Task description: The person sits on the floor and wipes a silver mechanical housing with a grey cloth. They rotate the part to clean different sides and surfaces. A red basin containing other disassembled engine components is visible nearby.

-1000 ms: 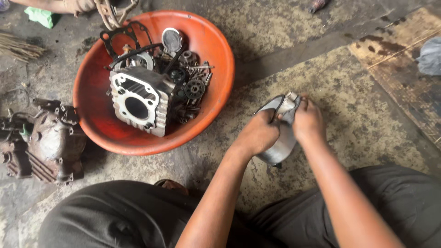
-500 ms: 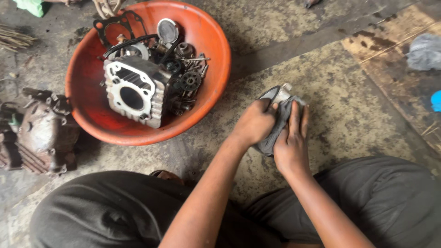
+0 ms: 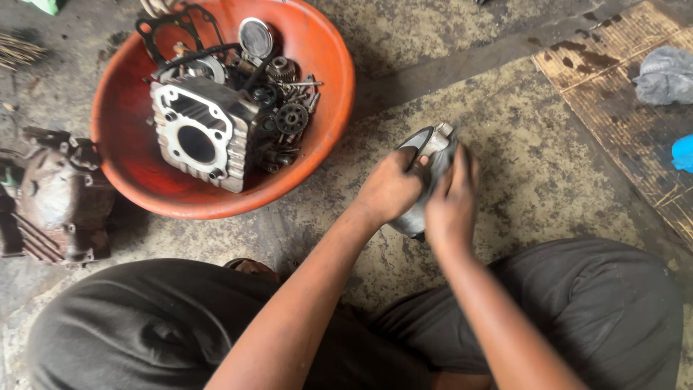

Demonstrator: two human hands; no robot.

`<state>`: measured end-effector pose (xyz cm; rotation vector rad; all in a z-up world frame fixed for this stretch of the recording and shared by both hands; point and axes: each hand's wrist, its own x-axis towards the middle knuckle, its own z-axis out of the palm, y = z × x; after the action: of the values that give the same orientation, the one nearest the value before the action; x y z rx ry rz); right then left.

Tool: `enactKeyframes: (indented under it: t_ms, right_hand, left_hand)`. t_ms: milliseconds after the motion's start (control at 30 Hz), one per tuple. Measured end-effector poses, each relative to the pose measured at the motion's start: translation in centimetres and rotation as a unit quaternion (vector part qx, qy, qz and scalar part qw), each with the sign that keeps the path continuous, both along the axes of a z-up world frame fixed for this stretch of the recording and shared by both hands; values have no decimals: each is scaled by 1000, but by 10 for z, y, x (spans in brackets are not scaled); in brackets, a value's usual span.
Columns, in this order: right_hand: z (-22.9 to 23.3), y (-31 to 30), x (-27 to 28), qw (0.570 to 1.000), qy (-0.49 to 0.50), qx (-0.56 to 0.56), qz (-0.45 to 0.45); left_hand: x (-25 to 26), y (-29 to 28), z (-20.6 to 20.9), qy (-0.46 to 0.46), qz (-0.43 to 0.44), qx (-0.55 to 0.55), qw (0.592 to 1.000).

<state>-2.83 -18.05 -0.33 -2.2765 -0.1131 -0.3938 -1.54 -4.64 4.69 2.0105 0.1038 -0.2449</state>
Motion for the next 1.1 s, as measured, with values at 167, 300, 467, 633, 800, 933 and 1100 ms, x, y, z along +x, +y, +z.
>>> enactKeyframes:
  t_ms: [167, 300, 467, 633, 800, 933, 1100]
  right_hand:
    - [-2, 5, -13, 999, 40, 13, 16]
    - [-24, -13, 61, 980, 174, 77, -53]
    - [-47, -34, 142, 925, 328, 192, -13]
    - [-19, -22, 55, 989, 140, -46, -5]
    - [22, 22, -52, 991, 114, -1, 73]
    - [7, 26, -41, 986, 126, 111, 14]
    - [-37, -8, 64, 921, 191, 337, -35]
  left_hand:
    - [7, 1, 5, 32, -3, -36, 999]
    - [19, 1, -5, 11, -2, -57, 998]
    - [19, 0, -8, -7, 13, -5, 1000]
    - [20, -4, -16, -19, 41, 7, 999]
    - [17, -1, -16, -32, 40, -20, 999]
    - [21, 0, -12, 1, 26, -61, 998]
    - [23, 7, -4, 31, -29, -27, 999]
